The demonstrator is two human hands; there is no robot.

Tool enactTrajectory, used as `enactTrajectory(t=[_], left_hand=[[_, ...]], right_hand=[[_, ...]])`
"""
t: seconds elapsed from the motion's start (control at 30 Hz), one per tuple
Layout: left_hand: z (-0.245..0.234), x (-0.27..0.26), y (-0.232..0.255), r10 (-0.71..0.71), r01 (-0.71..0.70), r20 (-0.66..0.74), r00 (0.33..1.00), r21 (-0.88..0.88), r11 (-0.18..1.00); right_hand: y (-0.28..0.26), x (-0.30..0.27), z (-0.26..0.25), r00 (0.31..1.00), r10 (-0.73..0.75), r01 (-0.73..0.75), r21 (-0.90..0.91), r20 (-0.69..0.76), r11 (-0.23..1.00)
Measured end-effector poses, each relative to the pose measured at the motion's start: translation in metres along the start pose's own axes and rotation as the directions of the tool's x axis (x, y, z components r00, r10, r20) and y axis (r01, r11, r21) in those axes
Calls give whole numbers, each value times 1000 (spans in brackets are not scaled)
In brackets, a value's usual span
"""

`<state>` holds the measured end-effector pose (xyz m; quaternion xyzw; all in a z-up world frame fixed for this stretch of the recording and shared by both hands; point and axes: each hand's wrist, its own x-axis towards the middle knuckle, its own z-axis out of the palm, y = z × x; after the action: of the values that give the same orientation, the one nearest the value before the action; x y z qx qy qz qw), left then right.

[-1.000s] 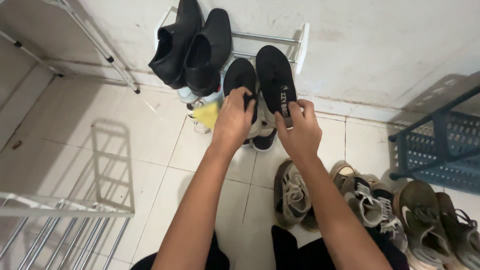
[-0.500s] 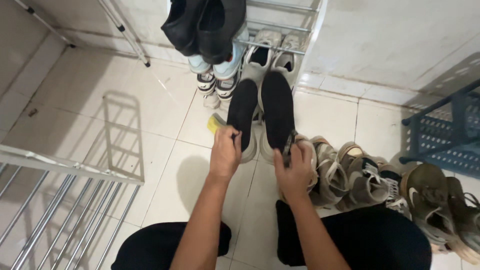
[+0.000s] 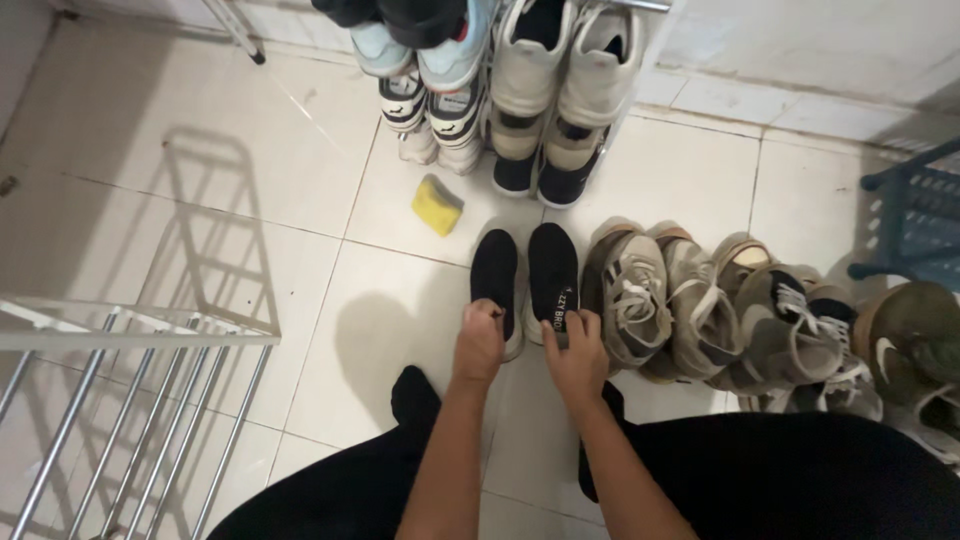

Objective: The person assembles a metal shoe rack by inserting horizontal bars into the side frames. They then place several pairs of shoes onto the completed rack.

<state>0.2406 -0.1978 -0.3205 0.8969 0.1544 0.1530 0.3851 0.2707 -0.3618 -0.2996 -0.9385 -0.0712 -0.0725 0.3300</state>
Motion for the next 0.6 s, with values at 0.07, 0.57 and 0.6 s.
enactTrajectory(t=[0.07,0.57,0.6], left_hand=[[11,-1,-14,-133,127,152,979,49,991],[54,-15,-73,-177,68,374,910,286,956],[55,-15,-74,-183,62,401,897,295,954]], right_hand=[[8,0,14,998,27,-25,-26,65,999],[40,-10,57,734,378,-206,-346,565,915],[37,-7,56,712,400,-220,-357,578,908]])
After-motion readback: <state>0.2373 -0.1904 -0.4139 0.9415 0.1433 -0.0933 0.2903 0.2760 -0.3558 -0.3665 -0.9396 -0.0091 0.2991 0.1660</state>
